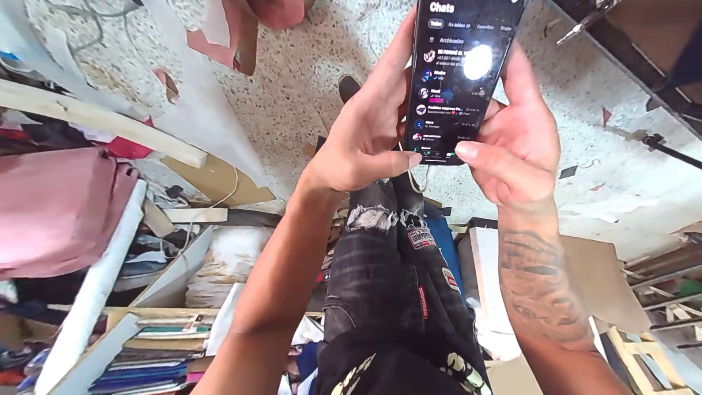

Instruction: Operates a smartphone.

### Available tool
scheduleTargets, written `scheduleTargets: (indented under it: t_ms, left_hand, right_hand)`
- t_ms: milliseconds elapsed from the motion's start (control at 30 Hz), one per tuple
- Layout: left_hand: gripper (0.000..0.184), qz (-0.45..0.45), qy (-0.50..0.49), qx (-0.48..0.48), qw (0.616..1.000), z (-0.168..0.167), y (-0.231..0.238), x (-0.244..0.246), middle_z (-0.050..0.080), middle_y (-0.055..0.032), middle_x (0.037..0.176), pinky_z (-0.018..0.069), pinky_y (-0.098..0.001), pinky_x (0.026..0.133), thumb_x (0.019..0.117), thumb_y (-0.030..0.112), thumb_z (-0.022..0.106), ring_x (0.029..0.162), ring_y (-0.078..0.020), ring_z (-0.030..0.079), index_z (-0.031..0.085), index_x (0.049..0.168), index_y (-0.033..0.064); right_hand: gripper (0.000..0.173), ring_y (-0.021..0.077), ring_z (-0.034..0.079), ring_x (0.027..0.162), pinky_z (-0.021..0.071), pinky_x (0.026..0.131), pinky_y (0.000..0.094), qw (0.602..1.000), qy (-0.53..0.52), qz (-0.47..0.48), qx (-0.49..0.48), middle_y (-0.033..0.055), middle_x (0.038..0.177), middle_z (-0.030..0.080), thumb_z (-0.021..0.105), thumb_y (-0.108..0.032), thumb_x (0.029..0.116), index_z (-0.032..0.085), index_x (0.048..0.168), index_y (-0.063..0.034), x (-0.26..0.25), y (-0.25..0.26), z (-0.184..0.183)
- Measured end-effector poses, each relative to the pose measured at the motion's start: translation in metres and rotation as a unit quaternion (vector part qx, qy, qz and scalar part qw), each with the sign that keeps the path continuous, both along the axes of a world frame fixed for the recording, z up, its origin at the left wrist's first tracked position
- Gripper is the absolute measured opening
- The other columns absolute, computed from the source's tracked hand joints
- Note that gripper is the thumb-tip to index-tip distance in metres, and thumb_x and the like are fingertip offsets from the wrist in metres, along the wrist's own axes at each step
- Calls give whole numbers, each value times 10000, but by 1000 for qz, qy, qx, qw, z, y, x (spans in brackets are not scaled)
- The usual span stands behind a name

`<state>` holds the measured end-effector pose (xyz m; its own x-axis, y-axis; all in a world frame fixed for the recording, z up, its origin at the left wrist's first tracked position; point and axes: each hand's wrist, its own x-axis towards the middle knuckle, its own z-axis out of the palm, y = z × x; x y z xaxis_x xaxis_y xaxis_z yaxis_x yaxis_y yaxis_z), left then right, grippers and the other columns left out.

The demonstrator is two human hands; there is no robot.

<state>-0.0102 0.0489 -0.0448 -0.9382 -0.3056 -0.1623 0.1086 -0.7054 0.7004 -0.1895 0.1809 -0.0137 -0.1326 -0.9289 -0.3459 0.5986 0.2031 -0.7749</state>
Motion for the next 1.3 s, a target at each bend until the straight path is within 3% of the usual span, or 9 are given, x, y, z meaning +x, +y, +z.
scheduleTargets:
  t_ms: [433,600,733,800,867,967,1100,1167,1300]
  left_hand:
    - [1068,21,7,12,1000,-1,-5,3,418,-215,1522,589,-442,990,781,-68,590,1283,-298,584,-85,1606,-14]
    - [864,52,7,11,999,0,-6,3,506,-204,1461,577,-429,977,880,-12,492,1224,-262,616,32,1612,-35]
    - [556,126,-94,-30,987,8,-3,0,611,-182,1347,588,-415,947,1017,18,331,1120,-234,675,285,1567,-46]
    - [515,141,-176,-104,969,12,0,-5,665,-146,1282,624,-352,872,1041,-23,422,1029,-198,718,322,1547,-28]
    - [677,132,-227,-183,948,13,2,-13,692,-127,1244,648,-328,831,978,-9,639,993,-189,736,277,1548,-47]
    - [931,122,-233,-174,949,14,8,-19,637,-146,1347,653,-377,912,900,71,783,1119,-228,712,162,1584,-40]
    - [669,104,-174,-113,973,17,4,-10,619,-160,1346,618,-377,917,1038,22,476,1112,-219,692,126,1606,-26]
    - [656,107,-145,-92,979,13,0,-4,626,-176,1329,598,-381,949,995,-39,391,1116,-216,684,136,1599,-59]
    - [715,101,-99,-76,987,8,-4,2,641,-203,1292,586,-404,961,906,-76,367,1105,-235,683,138,1583,-90]
  right_hand:
    - [909,307,665,1173,623,929,463,1000,12,0,4,222,1421,529,572,82,846,51,1587,11,7,-4,-3]
    - [911,306,669,1162,627,916,460,1000,13,4,8,223,1407,535,570,87,840,54,1588,13,7,-7,-1]
    - [912,313,665,1177,623,935,465,1000,17,11,5,228,1414,532,548,111,836,40,1588,26,8,-10,2]
    - [909,316,659,1192,620,948,466,999,40,25,7,233,1423,533,554,110,841,42,1589,36,12,-10,1]
    - [929,308,669,1175,627,937,461,997,69,30,19,228,1395,555,572,98,836,39,1594,38,18,-10,-2]
    - [933,289,665,1169,627,934,443,996,81,24,23,211,1363,559,588,97,831,45,1587,37,21,-9,-4]
    - [908,295,680,1144,629,920,457,999,46,9,15,221,1386,554,564,101,838,51,1584,34,19,-7,-5]
    - [894,296,679,1139,628,912,454,999,31,9,14,224,1399,544,557,94,837,65,1580,23,19,-7,-5]
    - [878,297,679,1139,631,902,451,1000,19,7,14,221,1393,548,551,97,836,81,1573,20,20,-8,-3]
